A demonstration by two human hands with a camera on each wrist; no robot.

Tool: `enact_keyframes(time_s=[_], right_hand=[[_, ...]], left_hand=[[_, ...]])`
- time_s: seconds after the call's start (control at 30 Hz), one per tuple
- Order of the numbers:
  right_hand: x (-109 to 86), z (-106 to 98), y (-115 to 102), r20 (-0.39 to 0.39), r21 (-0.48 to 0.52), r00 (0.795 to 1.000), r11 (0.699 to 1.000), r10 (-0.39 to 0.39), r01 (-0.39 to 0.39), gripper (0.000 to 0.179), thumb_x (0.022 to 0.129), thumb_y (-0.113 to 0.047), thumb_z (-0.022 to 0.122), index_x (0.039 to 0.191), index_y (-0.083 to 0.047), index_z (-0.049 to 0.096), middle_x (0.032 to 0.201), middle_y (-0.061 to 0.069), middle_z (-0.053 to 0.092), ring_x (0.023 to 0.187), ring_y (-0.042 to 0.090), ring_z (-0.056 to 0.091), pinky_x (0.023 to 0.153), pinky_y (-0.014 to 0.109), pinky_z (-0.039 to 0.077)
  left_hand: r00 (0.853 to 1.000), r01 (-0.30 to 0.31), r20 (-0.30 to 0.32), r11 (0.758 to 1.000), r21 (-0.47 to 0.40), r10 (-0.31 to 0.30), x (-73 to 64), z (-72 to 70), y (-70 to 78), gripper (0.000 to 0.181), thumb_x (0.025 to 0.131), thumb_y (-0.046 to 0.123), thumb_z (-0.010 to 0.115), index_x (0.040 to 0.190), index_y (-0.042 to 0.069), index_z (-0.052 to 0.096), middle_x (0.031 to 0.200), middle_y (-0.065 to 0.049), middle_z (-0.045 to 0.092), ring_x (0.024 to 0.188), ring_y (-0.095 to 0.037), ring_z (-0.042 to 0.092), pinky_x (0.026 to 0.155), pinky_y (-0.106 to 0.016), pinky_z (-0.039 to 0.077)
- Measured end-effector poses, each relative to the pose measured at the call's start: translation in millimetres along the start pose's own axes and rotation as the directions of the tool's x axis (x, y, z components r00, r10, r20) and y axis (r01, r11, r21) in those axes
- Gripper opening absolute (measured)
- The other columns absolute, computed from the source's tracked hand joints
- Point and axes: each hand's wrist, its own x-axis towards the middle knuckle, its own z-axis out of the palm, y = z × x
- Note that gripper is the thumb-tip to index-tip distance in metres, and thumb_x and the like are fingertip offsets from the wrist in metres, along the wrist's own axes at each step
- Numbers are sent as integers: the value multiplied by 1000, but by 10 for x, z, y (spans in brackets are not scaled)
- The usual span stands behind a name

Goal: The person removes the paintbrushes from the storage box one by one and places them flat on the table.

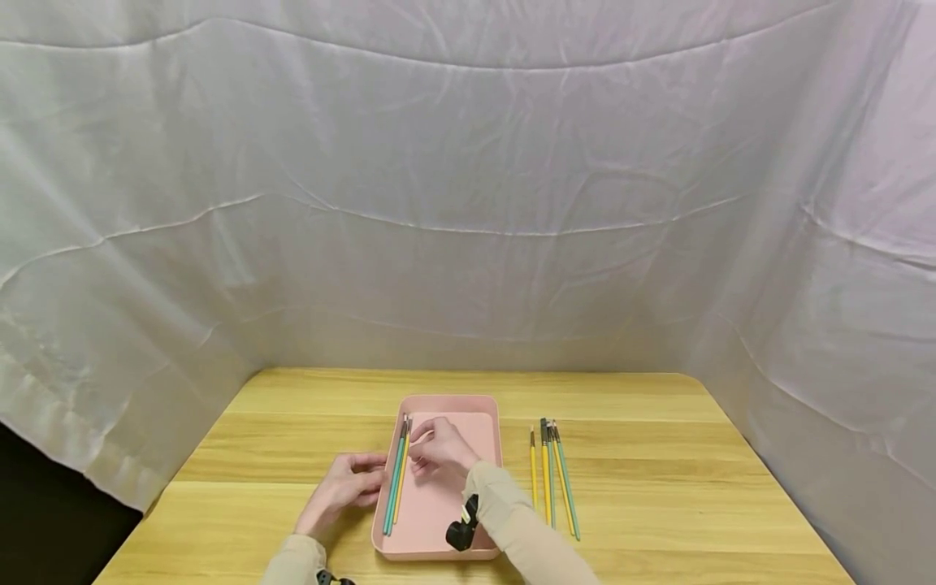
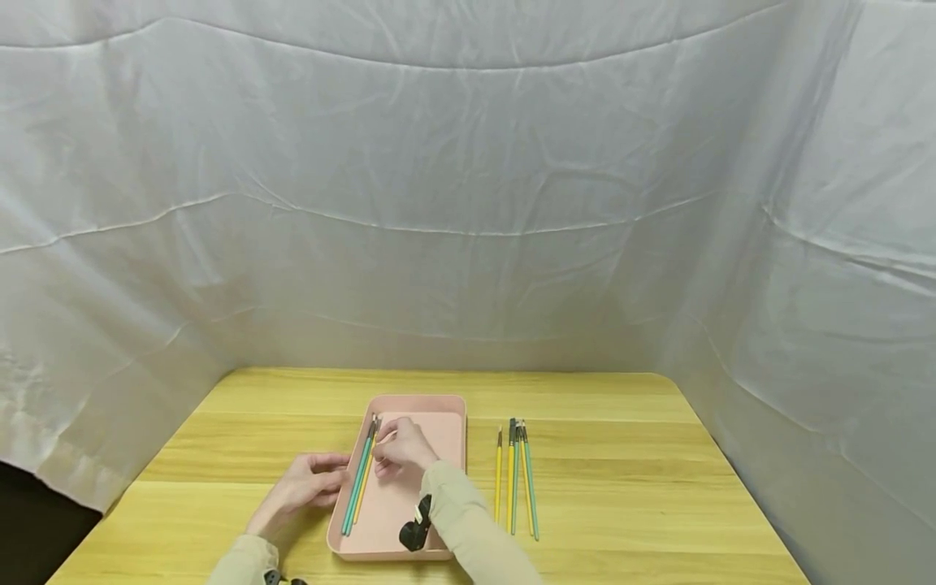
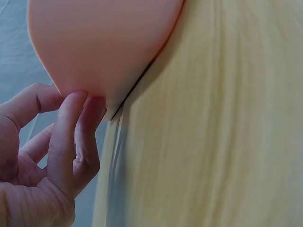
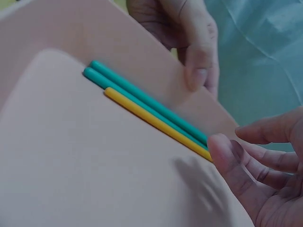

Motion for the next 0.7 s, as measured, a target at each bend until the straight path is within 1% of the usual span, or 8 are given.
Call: enact_keyframes(time_s=[0.03,0.13,0.23,0.4,0.5,0.7], right_hand=[[11,14,9,-4,-4,1000,1000,5,-5,23,83,8,64,106,11,60,67,14,66,50,13,62,57,34,65],[35,46,37,-14,-16,1000,1000,16,-17,21,82,9,63,102,10,60,69,22,69,47,13,61,56,34,64],[53,71,74,-32,-53,999,998,15,-17,18,80,9,66,97,8,61,70,26,71,44,12,60,52,30,63],[70,118,117,-57,-112,998,994,9,-15,13,79,9,70,88,4,62,68,25,71,41,10,58,49,25,60],[70,144,113,-64,-122,998,992,11,-19,13,80,8,72,86,3,62,68,25,71,42,10,59,50,26,61],[55,165,117,-81,-148,997,989,8,-20,12,82,6,74,82,4,63,69,26,71,46,18,67,51,30,62]], left_hand=[[1000,17,-15,1000,8,-17,1,11,6,54,88,9,71,132,-17,54,102,-13,74,80,-9,70,67,-20,62],[999,42,-24,999,26,-41,-5,29,25,53,89,5,68,134,-17,51,104,-15,74,81,-9,70,67,-21,62],[999,44,-26,998,34,-44,-7,35,29,51,91,4,66,135,-17,51,102,-14,75,80,-9,70,66,-21,63],[999,40,-20,999,34,-39,3,28,12,50,91,4,67,133,-17,51,99,-8,73,78,-8,69,66,-21,63],[999,39,-14,999,31,-39,0,25,20,51,91,5,67,134,-18,51,100,-8,73,79,-8,69,66,-21,63],[1000,24,4,999,25,-24,-2,22,18,52,91,4,66,134,-18,49,99,-8,73,79,-7,69,66,-20,62]])
